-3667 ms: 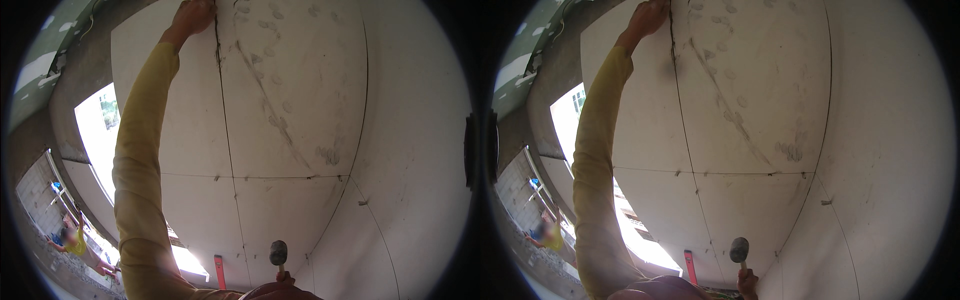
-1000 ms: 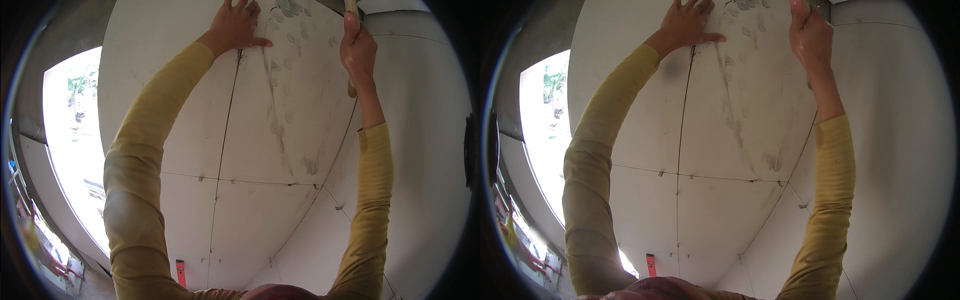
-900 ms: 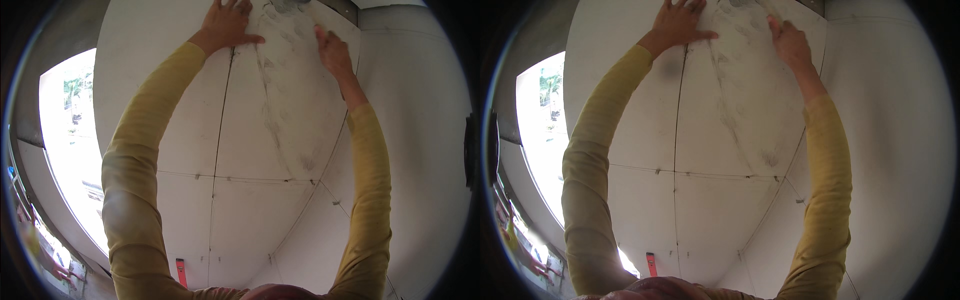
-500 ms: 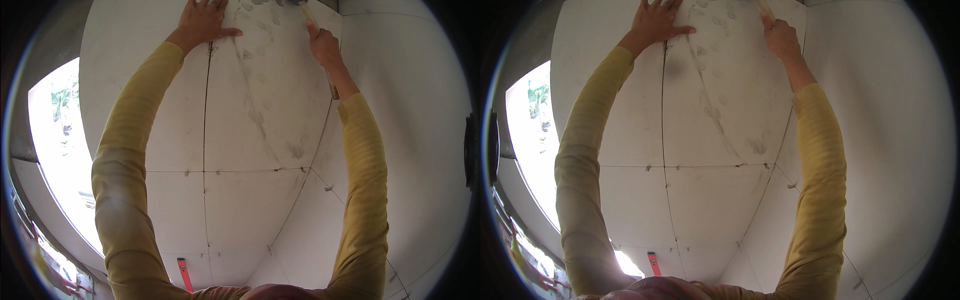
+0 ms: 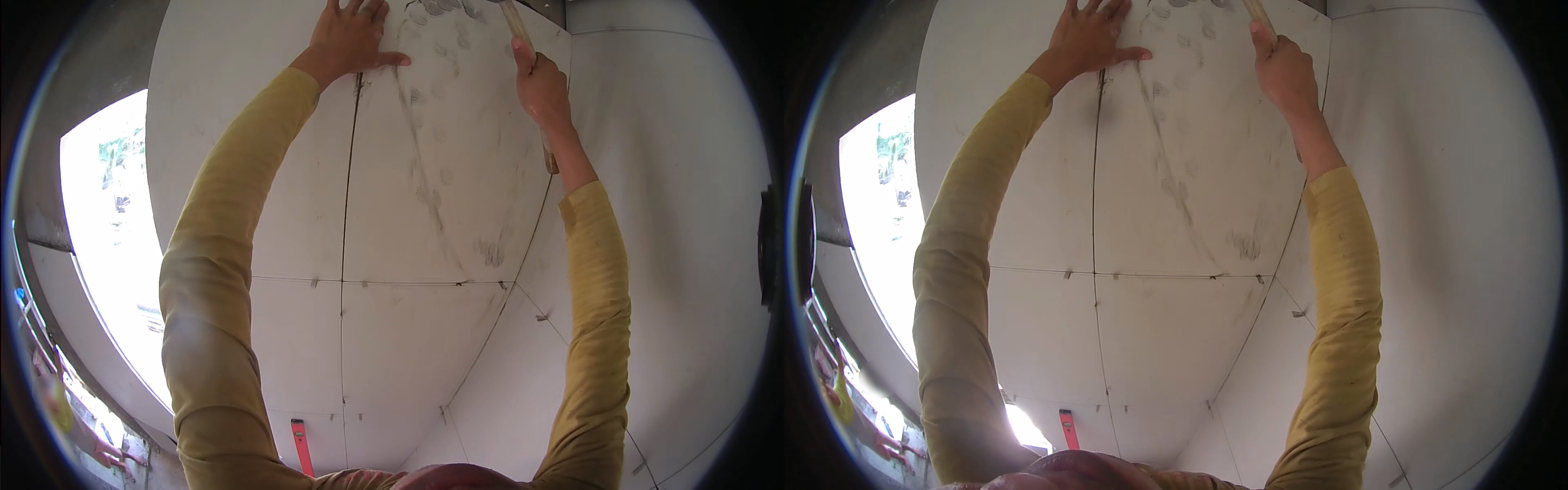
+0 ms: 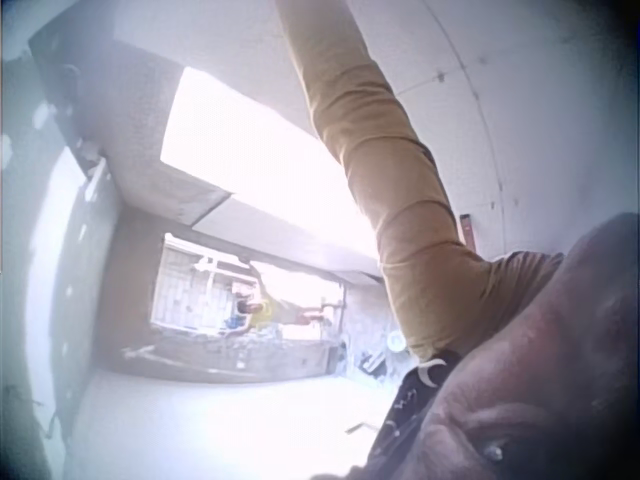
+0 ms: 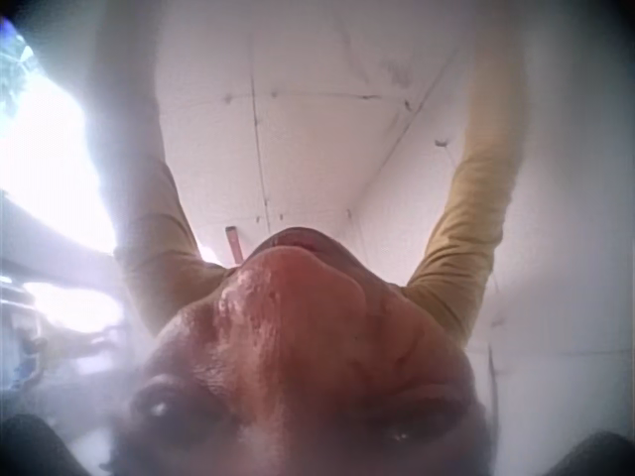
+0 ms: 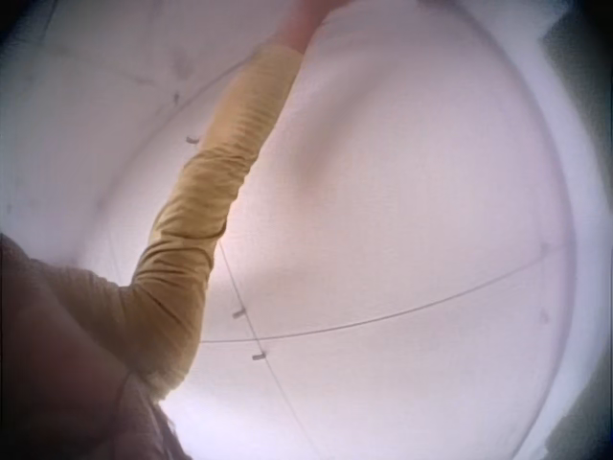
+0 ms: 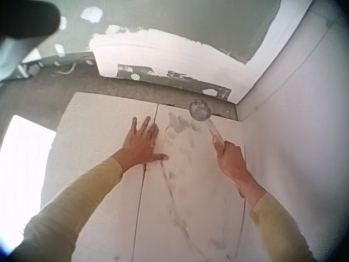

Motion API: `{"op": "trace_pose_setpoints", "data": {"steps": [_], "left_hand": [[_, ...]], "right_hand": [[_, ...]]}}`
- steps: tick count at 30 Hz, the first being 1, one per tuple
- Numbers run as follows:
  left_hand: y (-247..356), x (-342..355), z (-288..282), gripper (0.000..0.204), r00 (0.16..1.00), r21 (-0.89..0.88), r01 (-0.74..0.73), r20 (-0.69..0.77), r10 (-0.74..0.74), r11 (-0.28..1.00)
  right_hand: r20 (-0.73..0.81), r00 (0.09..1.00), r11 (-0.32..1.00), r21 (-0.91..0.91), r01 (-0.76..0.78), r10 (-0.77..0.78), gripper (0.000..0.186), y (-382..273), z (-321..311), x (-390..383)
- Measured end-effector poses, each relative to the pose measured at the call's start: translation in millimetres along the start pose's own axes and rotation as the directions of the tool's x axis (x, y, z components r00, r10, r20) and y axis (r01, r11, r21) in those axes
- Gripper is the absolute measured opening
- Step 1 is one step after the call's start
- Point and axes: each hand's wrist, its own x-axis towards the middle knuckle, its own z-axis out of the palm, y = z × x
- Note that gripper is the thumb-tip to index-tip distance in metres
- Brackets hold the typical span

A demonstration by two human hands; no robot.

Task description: The person installs ceiling tiles by tapping them into place with a rubber mallet, measures gaps with a tape measure, and uses a level to ensure alignment. The person also retrieves materials from a bucket and adjusts tile positions.

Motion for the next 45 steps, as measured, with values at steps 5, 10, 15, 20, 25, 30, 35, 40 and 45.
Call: {"op": "trace_pose_setpoints", "data": {"steps": [5, 10, 15, 20, 25, 30, 35, 40, 45], "left_hand": [[0.1, 0.0, 3.4, 0.117, 1.000, -0.006, -0.014, -0.025, 0.014, 1.000], [1.2, 0.8, 1.3, 0.116, 0.999, -0.030, -0.021, -0.045, 0.020, 0.999], [5.1, 2.0, -0.5, 0.117, 0.998, -0.062, -0.011, -0.070, 0.007, 0.998], [-3.3, -3.1, -3.7, 0.116, 1.000, -0.059, -0.003, -0.025, 0.002, 0.998], [3.6, -1.3, -10.5, 0.117, 1.000, -0.028, -0.008, 0.016, 0.008, 1.000], [-1.9, -3.3, -11.8, 0.114, 0.999, -0.049, 0.006, 0.041, -0.004, 0.999], [4.0, -10.4, 1.6, 0.106, 0.997, -0.083, -0.017, -0.082, 0.010, 0.996], [23.9, -42.8, 14.1, 0.099, 0.989, -0.057, -0.084, -0.124, 0.076, 0.995], [12.3, -57.9, 24.3, 0.099, 0.975, -0.052, -0.109, -0.200, 0.097, 0.993]], "right_hand": [[0.083, 0.994, 0.998, 0.006, 0.068, -0.068, 0.080, -37.3, -13.1, -20.6], [-0.310, 0.882, 0.903, 0.130, 0.410, -0.356, 0.076, -62.9, -1.6, -7.7], [-0.052, 0.983, 0.976, -0.138, 0.169, -0.178, 0.072, -49.0, 28.7, 38.6], [-0.263, 0.895, 0.913, 0.102, 0.396, -0.359, 0.084, -86.5, -0.6, 5.6], [0.011, 0.992, 0.980, -0.150, 0.128, -0.128, 0.085, -55.8, 10.6, 33.9], [-0.130, 0.963, 0.971, -0.010, 0.238, -0.237, 0.088, -58.8, -0.4, 3.2], [0.119, 0.993, 0.999, -0.047, -0.006, 0.012, 0.088, -19.9, 11.8, 21.0], [0.096, 0.994, 0.998, -0.046, 0.052, -0.048, 0.087, -22.7, -6.3, -20.2], [-0.111, 0.971, 0.958, 0.173, 0.229, -0.212, 0.081, -53.0, -16.6, -53.0]]}}
